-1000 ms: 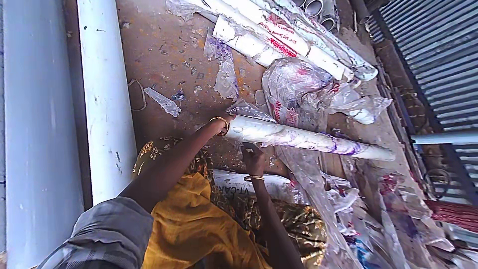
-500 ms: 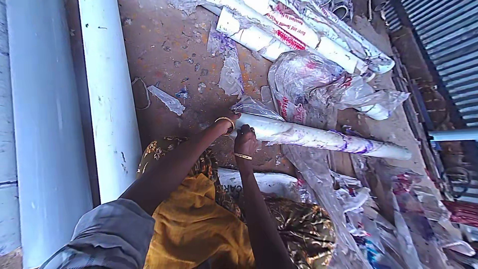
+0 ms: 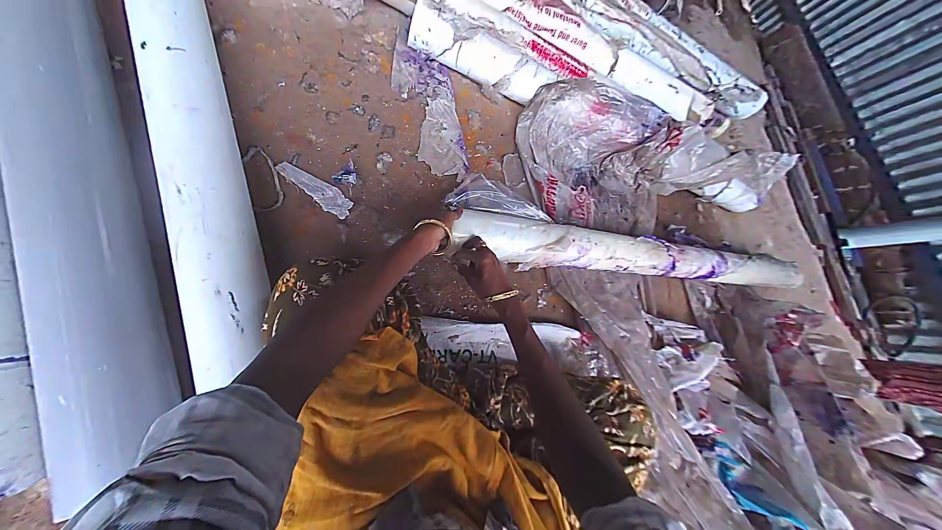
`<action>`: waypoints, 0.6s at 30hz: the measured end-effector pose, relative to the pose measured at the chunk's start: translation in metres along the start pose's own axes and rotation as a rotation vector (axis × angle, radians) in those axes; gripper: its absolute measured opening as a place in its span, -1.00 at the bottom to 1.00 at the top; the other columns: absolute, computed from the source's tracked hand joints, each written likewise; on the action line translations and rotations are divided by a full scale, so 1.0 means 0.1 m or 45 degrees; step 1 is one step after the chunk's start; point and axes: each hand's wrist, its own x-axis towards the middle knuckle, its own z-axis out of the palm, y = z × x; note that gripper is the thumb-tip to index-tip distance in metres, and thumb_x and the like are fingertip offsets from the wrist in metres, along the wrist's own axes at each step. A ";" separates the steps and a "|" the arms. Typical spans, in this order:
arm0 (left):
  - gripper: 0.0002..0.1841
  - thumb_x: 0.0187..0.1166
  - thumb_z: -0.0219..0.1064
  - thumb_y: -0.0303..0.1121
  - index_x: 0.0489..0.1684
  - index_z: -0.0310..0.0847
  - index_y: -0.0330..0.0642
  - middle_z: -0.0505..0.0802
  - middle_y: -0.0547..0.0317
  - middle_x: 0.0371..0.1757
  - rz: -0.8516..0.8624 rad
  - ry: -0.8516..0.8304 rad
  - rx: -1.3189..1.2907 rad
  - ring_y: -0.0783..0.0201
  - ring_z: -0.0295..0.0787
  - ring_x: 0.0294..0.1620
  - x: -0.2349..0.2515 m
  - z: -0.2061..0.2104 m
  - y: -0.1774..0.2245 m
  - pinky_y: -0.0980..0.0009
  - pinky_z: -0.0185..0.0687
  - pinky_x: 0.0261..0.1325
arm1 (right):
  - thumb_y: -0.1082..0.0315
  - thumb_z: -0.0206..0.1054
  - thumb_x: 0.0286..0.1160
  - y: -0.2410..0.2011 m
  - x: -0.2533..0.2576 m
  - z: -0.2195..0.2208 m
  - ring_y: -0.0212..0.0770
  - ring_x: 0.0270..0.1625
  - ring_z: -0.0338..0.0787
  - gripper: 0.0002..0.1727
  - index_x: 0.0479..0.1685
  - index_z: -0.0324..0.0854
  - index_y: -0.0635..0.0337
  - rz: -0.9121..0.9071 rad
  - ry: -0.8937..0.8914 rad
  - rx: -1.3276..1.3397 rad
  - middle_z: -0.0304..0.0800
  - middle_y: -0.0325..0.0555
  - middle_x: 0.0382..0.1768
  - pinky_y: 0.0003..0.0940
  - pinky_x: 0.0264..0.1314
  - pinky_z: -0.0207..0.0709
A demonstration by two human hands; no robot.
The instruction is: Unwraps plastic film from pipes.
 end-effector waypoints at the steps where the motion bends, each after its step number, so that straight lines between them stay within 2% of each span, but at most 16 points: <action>1: -0.43 0.90 0.01 -0.10 0.69 0.24 -0.38 0.46 -0.36 0.62 0.033 -0.006 0.000 -0.12 0.41 0.60 0.03 -0.02 -0.02 -0.05 0.31 0.61 | 0.55 0.43 0.43 0.01 -0.04 0.01 0.16 -0.09 0.76 -0.89 -0.24 0.83 0.44 -0.021 -0.009 -0.001 0.69 0.41 0.09 0.05 0.03 0.65; 2: -0.43 0.90 0.01 -0.09 0.68 0.24 -0.35 0.48 -0.34 0.59 0.040 -0.020 -0.002 -0.10 0.45 0.54 0.06 -0.03 -0.03 -0.03 0.37 0.54 | 0.53 0.41 0.44 -0.01 -0.12 0.01 0.00 -0.21 0.77 -0.87 -0.22 0.84 0.43 -0.009 0.046 0.023 0.70 0.39 0.17 -0.10 -0.06 0.68; 3: -0.44 0.89 0.02 -0.08 0.68 0.25 -0.32 0.50 -0.34 0.58 0.042 -0.030 0.001 -0.10 0.48 0.52 0.07 -0.03 -0.03 -0.03 0.41 0.52 | 0.54 0.38 0.45 -0.05 -0.21 -0.01 -0.14 -0.29 0.76 -0.84 -0.15 0.83 0.48 0.028 0.156 0.099 0.76 0.34 0.16 -0.26 -0.13 0.68; 4: -0.46 0.89 0.03 -0.09 0.65 0.28 -0.33 0.52 -0.35 0.53 0.051 -0.025 0.011 -0.10 0.51 0.44 0.06 -0.03 -0.01 -0.03 0.44 0.44 | 0.57 0.35 0.45 -0.09 -0.29 -0.03 -0.31 -0.38 0.74 -0.81 -0.09 0.80 0.53 0.090 0.293 0.206 0.84 0.22 0.01 -0.43 -0.22 0.66; 5: -0.48 0.89 0.04 -0.10 0.60 0.32 -0.34 0.55 -0.35 0.48 0.056 -0.021 0.030 -0.09 0.53 0.37 0.06 -0.03 0.00 -0.02 0.46 0.38 | 0.59 0.32 0.47 -0.15 -0.36 -0.04 -0.49 -0.49 0.67 -0.80 -0.05 0.76 0.55 0.187 0.430 0.312 0.86 0.05 -0.25 -0.58 -0.32 0.61; 6: -0.49 0.89 0.04 -0.11 0.58 0.35 -0.35 0.56 -0.36 0.47 0.053 -0.018 0.057 -0.09 0.55 0.36 0.05 -0.03 0.00 -0.03 0.48 0.37 | 0.60 0.30 0.49 -0.20 -0.40 -0.05 -0.58 -0.57 0.62 -0.80 -0.06 0.75 0.55 0.293 0.559 0.368 0.81 -0.06 -0.46 -0.65 -0.39 0.56; 7: -0.49 0.89 0.04 -0.11 0.57 0.36 -0.36 0.56 -0.37 0.47 0.051 -0.014 0.073 -0.10 0.55 0.36 0.03 -0.04 0.01 -0.04 0.48 0.37 | 0.58 0.30 0.51 -0.22 -0.41 -0.06 -0.60 -0.59 0.60 -0.82 -0.09 0.76 0.53 0.377 0.654 0.360 0.77 -0.11 -0.54 -0.67 -0.40 0.54; 8: -0.49 0.89 0.04 -0.11 0.57 0.36 -0.36 0.56 -0.36 0.47 0.048 -0.011 0.076 -0.10 0.55 0.36 0.03 -0.04 0.01 -0.04 0.49 0.37 | 0.56 0.31 0.53 -0.23 -0.39 -0.08 -0.52 -0.55 0.64 -0.83 -0.10 0.77 0.50 0.422 0.703 0.280 0.79 -0.05 -0.49 -0.61 -0.34 0.57; 10: -0.49 0.89 0.05 -0.10 0.59 0.35 -0.32 0.55 -0.34 0.46 0.041 -0.006 0.077 -0.07 0.55 0.32 0.06 -0.03 0.00 -0.02 0.49 0.32 | 0.54 0.32 0.56 -0.21 -0.31 -0.11 -0.11 -0.32 0.83 -0.81 -0.06 0.81 0.47 0.384 0.694 0.037 0.88 0.23 -0.18 -0.23 -0.12 0.69; 12: -0.50 0.89 0.05 -0.11 0.58 0.36 -0.33 0.57 -0.34 0.45 0.048 0.001 0.080 -0.06 0.56 0.30 0.07 -0.03 0.00 -0.01 0.49 0.32 | 0.53 0.31 0.57 -0.13 -0.17 -0.10 0.17 -0.13 0.89 -0.79 -0.03 0.83 0.44 0.272 0.647 -0.187 0.86 0.32 0.02 0.05 -0.02 0.71; 15: -0.50 0.88 0.07 -0.14 0.54 0.38 -0.40 0.59 -0.38 0.42 0.071 0.003 0.096 -0.11 0.57 0.32 0.02 -0.03 0.04 -0.06 0.49 0.36 | 0.45 0.32 0.62 -0.08 0.04 -0.10 0.36 0.09 0.83 -0.77 0.00 0.83 0.42 0.329 0.512 -0.363 0.81 0.38 0.10 0.25 0.14 0.63; 18: -0.52 0.89 0.06 -0.16 0.49 0.41 -0.44 0.61 -0.39 0.37 0.081 0.000 0.113 -0.11 0.57 0.28 -0.04 -0.04 0.05 -0.05 0.46 0.36 | 0.44 0.30 0.64 -0.18 0.14 -0.10 0.42 0.19 0.77 -0.76 0.00 0.81 0.44 0.453 0.368 -0.442 0.76 0.45 0.13 0.27 0.24 0.57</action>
